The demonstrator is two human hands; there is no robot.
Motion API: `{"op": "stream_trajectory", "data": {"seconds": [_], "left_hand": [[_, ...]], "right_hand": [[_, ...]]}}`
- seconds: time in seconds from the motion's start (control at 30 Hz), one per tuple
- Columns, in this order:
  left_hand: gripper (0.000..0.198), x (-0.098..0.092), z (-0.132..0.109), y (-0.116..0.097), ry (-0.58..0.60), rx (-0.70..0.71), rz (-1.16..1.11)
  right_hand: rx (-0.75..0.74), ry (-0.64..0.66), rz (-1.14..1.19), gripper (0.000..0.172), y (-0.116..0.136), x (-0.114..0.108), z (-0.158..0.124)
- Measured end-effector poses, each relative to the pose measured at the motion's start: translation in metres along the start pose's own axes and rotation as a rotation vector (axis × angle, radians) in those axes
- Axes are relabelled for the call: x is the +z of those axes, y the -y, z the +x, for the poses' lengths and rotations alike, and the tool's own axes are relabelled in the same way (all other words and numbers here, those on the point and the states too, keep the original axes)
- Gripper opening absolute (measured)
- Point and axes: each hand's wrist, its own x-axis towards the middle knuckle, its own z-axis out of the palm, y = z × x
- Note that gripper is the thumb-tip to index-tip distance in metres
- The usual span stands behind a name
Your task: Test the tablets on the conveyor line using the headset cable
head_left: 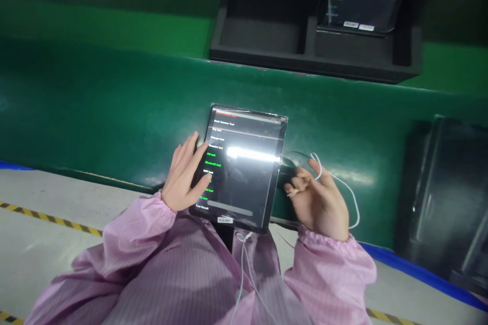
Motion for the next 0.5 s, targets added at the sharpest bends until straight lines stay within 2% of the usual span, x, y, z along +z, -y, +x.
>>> {"op": "stream_trajectory", "data": {"seconds": [0.13,0.3,0.5], "left_hand": [[0.061,0.003,0.007,0.004,0.03,-0.007,0.015],[0.056,0.005,0.006,0.011,0.032,-0.008,-0.001],[0.051,0.005,0.009,0.016,-0.002,-0.006,-0.008]], "right_hand": [[-0.003,0.026,0.008,0.028,0.003,-0.001,0.001],[0.035,0.067,0.067,0.032,0.005,-0.005,-0.001],[-0.049,0.07,0.058,0.022,-0.006,-0.007,0.005]]}}
